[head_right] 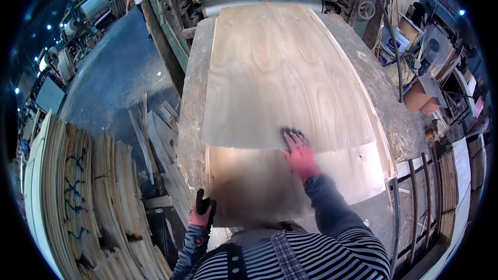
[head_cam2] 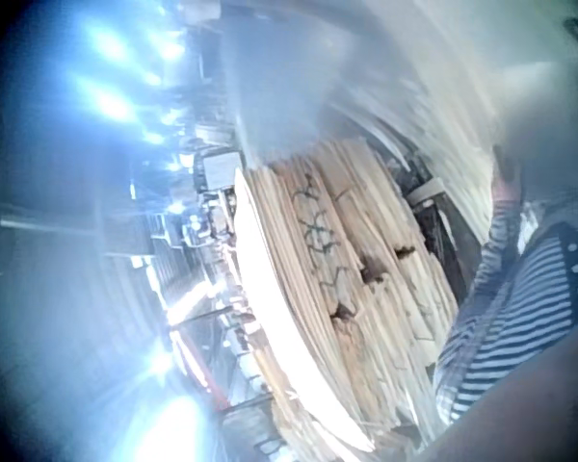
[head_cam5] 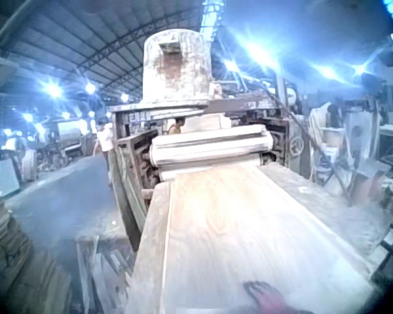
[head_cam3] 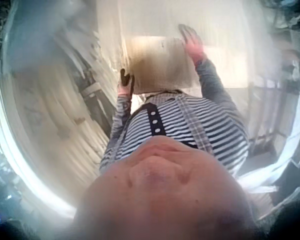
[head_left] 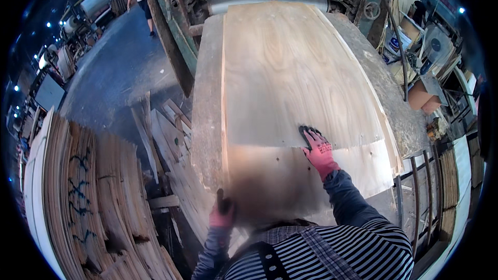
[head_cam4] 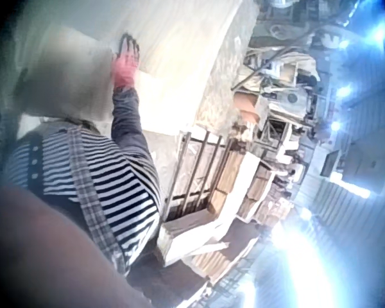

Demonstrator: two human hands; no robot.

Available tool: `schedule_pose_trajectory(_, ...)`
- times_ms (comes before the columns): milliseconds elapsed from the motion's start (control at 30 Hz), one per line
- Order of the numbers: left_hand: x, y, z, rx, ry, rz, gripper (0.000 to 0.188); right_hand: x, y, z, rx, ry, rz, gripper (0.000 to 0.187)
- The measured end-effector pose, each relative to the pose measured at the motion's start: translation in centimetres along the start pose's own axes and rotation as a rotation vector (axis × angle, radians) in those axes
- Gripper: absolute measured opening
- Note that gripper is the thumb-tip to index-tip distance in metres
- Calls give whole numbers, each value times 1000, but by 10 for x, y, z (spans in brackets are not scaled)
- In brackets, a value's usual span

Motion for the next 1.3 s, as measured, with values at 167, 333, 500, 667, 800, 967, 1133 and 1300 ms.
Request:
schedule_pose_trajectory(167, 89, 18, -31, -18, -41, 135, 49, -9, 12, -95, -99, -50, -5, 51)
schedule_pose_trajectory(333, 46, 20, -21, -9, -39, 152, 41, -37, 21, -167, -107, 34, 68, 58)
schedule_pose_trajectory(500, 61, 22, -29, 3, 11, 220, 35, 4, 25, -110, 12, -53, 38, 70)
schedule_pose_trajectory(667, 40, 26, -25, 146, 168, 212, 33, 34, 51, 66, 276, -268, -65, 86)
schedule_pose_trajectory(800, -62, 34, -7, 396, 638, 80, 33, 55, 36, 172, 362, -360, -39, 92)
schedule_pose_trajectory(967, -187, 24, 66, 416, 842, 123, 32, 23, 1, 201, 1, -188, -118, 73)
schedule_pose_trajectory(1133, -174, 15, 105, 647, 410, 630, 30, 40, -61, 248, -123, -138, -148, 63)
schedule_pose_trajectory(1300, -72, -20, 73, 315, 615, 344, 29, 86, -71, 243, 125, -89, -76, 62)
Point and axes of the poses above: each hand's wrist, its own z-axis away from the middle knuckle, its own y-axis out of the palm, x = y × z, the point moved 10 cm from there along -z, towards the middle knuckle, and after that the axes turned 7 degrees about x, right-handed, at the moved point
